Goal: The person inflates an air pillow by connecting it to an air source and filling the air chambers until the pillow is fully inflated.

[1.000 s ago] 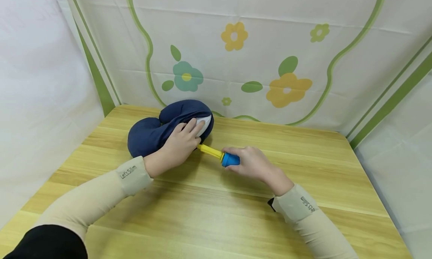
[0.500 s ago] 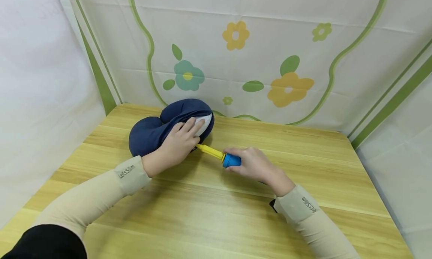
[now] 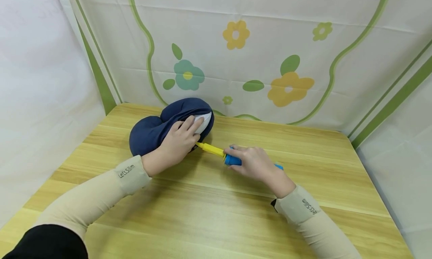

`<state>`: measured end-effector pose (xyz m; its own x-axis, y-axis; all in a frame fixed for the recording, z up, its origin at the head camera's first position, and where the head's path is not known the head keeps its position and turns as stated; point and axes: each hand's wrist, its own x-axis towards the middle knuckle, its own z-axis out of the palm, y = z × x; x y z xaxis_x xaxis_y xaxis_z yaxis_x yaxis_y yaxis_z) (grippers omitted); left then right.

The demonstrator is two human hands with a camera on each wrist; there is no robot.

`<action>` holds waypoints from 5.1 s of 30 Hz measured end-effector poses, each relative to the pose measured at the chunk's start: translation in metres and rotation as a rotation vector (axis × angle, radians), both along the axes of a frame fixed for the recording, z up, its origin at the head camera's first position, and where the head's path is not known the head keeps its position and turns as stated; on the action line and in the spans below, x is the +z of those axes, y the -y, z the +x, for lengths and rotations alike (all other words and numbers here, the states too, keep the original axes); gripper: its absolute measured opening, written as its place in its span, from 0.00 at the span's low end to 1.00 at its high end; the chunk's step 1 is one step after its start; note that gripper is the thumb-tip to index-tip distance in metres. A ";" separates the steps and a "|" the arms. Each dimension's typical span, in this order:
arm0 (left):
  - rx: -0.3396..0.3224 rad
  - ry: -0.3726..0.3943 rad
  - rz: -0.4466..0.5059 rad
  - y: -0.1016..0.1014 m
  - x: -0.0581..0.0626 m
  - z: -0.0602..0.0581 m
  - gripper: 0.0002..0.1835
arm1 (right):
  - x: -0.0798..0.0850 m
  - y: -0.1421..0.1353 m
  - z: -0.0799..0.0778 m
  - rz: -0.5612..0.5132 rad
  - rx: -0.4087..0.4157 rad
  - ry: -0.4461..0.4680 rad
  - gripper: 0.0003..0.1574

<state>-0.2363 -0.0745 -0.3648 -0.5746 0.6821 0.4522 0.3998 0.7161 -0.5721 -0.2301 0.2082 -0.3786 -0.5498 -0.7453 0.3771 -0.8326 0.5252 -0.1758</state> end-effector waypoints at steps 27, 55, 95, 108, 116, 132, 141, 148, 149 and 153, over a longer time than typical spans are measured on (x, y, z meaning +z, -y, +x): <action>-0.063 -0.074 0.111 0.020 0.000 -0.010 0.19 | -0.006 -0.033 0.001 -0.105 -0.049 -0.045 0.33; -0.108 -0.043 0.007 0.015 -0.013 -0.004 0.12 | 0.000 -0.119 -0.025 0.010 -0.433 0.130 0.36; -0.093 -0.026 -0.021 0.005 -0.036 0.004 0.13 | -0.018 -0.213 -0.044 0.192 -0.783 0.481 0.56; -0.079 -0.026 -0.019 0.004 -0.036 0.004 0.15 | -0.017 -0.215 -0.045 0.208 -0.814 0.516 0.55; -0.085 -0.010 -0.019 0.004 -0.036 0.005 0.12 | -0.016 -0.216 -0.043 0.213 -0.827 0.557 0.59; -0.089 -0.026 0.000 0.007 -0.031 0.004 0.14 | -0.003 -0.213 -0.039 0.134 -0.818 0.482 0.56; -0.090 -0.046 0.031 0.009 -0.030 0.002 0.12 | 0.005 -0.144 -0.031 -0.004 -0.654 0.131 0.32; -0.064 -0.015 0.059 0.008 -0.026 0.001 0.13 | 0.007 -0.066 -0.025 -0.091 -0.430 0.115 0.22; -0.060 -0.004 0.062 0.008 -0.025 0.001 0.13 | 0.006 -0.055 -0.024 -0.100 -0.397 0.124 0.21; -0.050 0.026 0.092 0.009 -0.024 0.001 0.15 | 0.002 -0.010 -0.019 -0.160 -0.243 0.179 0.15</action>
<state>-0.2350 -0.0836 -0.3885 -0.5531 0.6667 0.4996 0.4500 0.7437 -0.4943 -0.2494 0.2181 -0.3769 -0.7721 -0.5237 0.3600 -0.6350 0.6585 -0.4040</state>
